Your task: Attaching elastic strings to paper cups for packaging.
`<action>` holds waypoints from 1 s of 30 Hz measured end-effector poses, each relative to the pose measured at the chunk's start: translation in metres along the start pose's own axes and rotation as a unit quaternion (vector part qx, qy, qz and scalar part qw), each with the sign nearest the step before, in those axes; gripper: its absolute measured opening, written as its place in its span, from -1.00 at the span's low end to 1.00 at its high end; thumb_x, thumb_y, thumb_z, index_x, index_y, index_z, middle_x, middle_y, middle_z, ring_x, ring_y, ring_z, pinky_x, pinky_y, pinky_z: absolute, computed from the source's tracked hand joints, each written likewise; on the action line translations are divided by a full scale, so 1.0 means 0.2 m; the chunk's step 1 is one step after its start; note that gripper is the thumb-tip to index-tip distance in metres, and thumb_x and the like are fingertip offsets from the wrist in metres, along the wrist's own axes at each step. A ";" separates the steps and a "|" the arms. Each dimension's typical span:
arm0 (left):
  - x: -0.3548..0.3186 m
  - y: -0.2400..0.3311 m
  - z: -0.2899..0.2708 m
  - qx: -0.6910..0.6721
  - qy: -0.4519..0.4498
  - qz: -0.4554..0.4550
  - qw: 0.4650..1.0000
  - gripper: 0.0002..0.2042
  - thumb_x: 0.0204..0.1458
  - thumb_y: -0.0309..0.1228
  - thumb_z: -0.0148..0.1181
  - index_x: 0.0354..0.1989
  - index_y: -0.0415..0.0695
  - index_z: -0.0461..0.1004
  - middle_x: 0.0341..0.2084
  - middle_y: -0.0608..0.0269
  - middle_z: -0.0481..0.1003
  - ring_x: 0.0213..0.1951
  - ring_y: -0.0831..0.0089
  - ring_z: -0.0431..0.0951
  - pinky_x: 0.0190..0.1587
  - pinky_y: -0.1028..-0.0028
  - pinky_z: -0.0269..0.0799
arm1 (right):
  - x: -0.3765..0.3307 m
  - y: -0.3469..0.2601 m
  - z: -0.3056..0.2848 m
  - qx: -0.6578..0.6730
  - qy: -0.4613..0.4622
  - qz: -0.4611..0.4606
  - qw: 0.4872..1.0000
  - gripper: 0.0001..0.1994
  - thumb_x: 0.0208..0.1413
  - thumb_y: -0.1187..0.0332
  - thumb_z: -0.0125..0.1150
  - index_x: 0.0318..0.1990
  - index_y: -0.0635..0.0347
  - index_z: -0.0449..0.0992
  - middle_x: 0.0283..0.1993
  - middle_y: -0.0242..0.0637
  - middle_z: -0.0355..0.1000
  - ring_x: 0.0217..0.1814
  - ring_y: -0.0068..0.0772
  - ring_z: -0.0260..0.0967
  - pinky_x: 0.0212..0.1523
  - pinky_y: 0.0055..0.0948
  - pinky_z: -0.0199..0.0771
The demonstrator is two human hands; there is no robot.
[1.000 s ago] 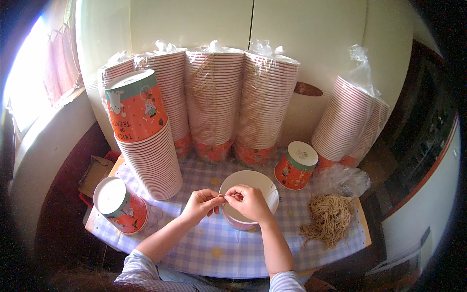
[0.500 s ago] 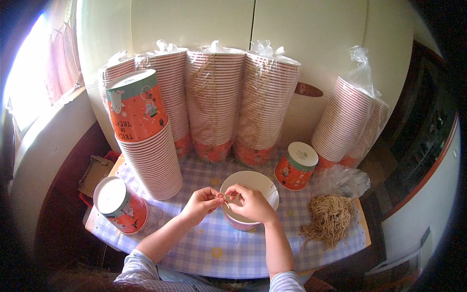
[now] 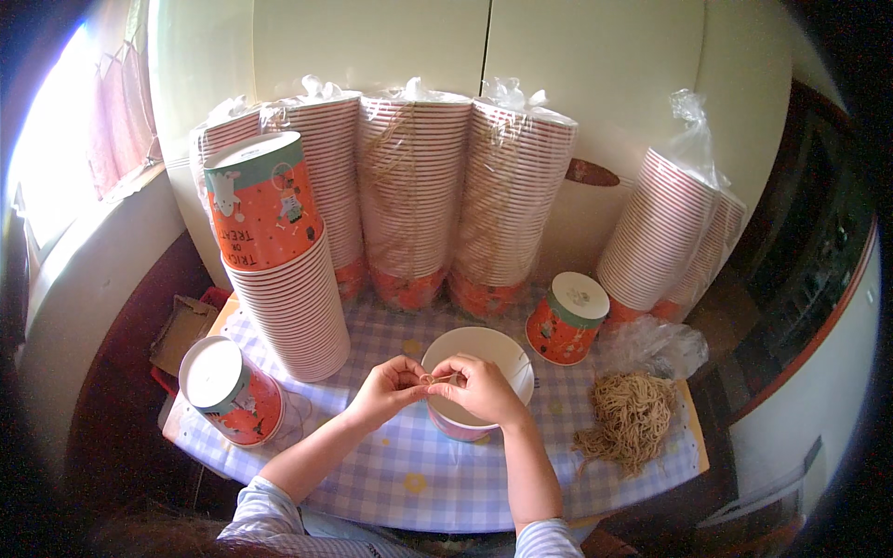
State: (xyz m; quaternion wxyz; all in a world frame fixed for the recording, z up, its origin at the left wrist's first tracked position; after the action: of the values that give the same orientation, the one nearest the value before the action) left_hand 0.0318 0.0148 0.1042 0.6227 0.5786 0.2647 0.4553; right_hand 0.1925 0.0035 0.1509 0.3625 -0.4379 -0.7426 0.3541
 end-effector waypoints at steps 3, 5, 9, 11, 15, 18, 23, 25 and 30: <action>0.00 0.00 -0.01 0.032 -0.001 0.019 0.999 -0.85 -0.04 -0.55 0.14 -0.35 -0.25 0.29 -0.46 0.32 0.44 -0.37 0.68 0.42 -0.32 0.68 0.36 | 0.00 0.00 0.01 0.028 -0.008 -0.004 1.000 -0.85 -0.10 0.46 0.25 -0.35 0.30 0.46 -0.43 -0.41 0.41 -0.38 -0.68 0.30 -0.36 -0.64 0.34; 0.00 -0.01 -0.01 0.048 0.003 0.031 0.998 -0.84 -0.05 -0.55 0.15 -0.35 -0.25 0.29 -0.47 0.32 0.44 -0.38 0.69 0.42 -0.33 0.68 0.35 | 0.00 0.00 0.01 0.047 -0.005 0.010 0.999 -0.86 -0.10 0.46 0.25 -0.37 0.29 0.45 -0.42 -0.40 0.42 -0.38 -0.67 0.31 -0.34 -0.63 0.36; 0.00 -0.02 0.00 0.066 0.015 0.060 0.996 -0.82 -0.06 -0.54 0.16 -0.37 -0.23 0.26 -0.50 0.34 0.41 -0.42 0.72 0.39 -0.37 0.68 0.34 | 0.00 -0.02 0.01 0.026 -0.011 0.007 1.000 -0.88 -0.07 0.47 0.21 -0.37 0.30 0.44 -0.43 -0.40 0.42 -0.38 -0.66 0.32 -0.33 -0.63 0.37; 0.00 -0.01 0.00 0.071 0.016 0.060 0.996 -0.82 -0.06 -0.54 0.16 -0.37 -0.23 0.25 -0.51 0.35 0.40 -0.43 0.73 0.38 -0.38 0.68 0.34 | 0.00 0.00 0.01 0.046 -0.009 0.006 0.999 -0.91 -0.04 0.49 0.17 -0.37 0.31 0.43 -0.43 -0.41 0.42 -0.37 -0.66 0.34 -0.33 -0.63 0.37; -0.01 0.00 0.01 0.044 0.010 0.061 0.997 -0.83 -0.06 -0.54 0.15 -0.37 -0.23 0.25 -0.51 0.37 0.38 -0.45 0.74 0.36 -0.40 0.70 0.32 | 0.00 0.00 0.01 0.052 -0.011 0.006 0.999 -0.91 -0.03 0.50 0.15 -0.37 0.31 0.43 -0.42 -0.41 0.42 -0.36 -0.66 0.35 -0.32 -0.64 0.38; -0.01 0.01 0.01 0.060 0.010 0.064 0.996 -0.83 -0.05 -0.53 0.13 -0.34 -0.24 0.26 -0.51 0.38 0.37 -0.45 0.74 0.35 -0.40 0.69 0.32 | 0.00 0.00 0.01 0.061 -0.003 0.018 0.998 -0.91 -0.03 0.48 0.16 -0.37 0.31 0.43 -0.42 -0.40 0.42 -0.36 -0.67 0.35 -0.32 -0.64 0.38; -0.01 0.00 0.03 0.065 0.011 0.032 0.997 -0.85 -0.03 -0.50 0.13 -0.33 -0.27 0.32 -0.51 0.39 0.38 -0.45 0.73 0.36 -0.39 0.68 0.33 | 0.00 0.00 0.02 0.066 0.002 0.011 0.998 -0.90 -0.02 0.46 0.15 -0.37 0.31 0.43 -0.42 -0.40 0.42 -0.36 -0.66 0.35 -0.31 -0.62 0.38; -0.01 -0.01 0.03 0.051 0.015 0.021 0.998 -0.85 -0.02 -0.49 0.13 -0.34 -0.28 0.34 -0.50 0.39 0.39 -0.45 0.72 0.36 -0.38 0.67 0.33 | 0.00 0.00 0.02 0.066 0.001 0.017 0.998 -0.90 -0.02 0.46 0.16 -0.37 0.31 0.43 -0.42 -0.39 0.43 -0.36 -0.65 0.35 -0.32 -0.62 0.38; -0.01 -0.02 0.02 0.016 0.020 -0.014 1.000 -0.85 0.00 -0.44 0.12 -0.34 -0.28 0.39 -0.47 0.38 0.42 -0.42 0.71 0.36 -0.35 0.67 0.31 | -0.01 -0.01 0.02 0.061 0.001 0.018 0.998 -0.90 -0.02 0.45 0.16 -0.38 0.31 0.44 -0.42 -0.39 0.43 -0.36 -0.66 0.34 -0.33 -0.63 0.37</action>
State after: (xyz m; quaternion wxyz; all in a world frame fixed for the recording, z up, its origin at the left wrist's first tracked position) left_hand 0.0356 0.0117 0.1000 0.6141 0.5754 0.2923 0.4542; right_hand 0.1890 0.0007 0.1494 0.3826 -0.4285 -0.7114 0.4049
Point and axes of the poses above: each hand's wrist, its own x-axis towards the middle knuckle, its own z-axis out of the palm, y = z × x, the point moved 2 cm from there along x, towards the middle knuckle
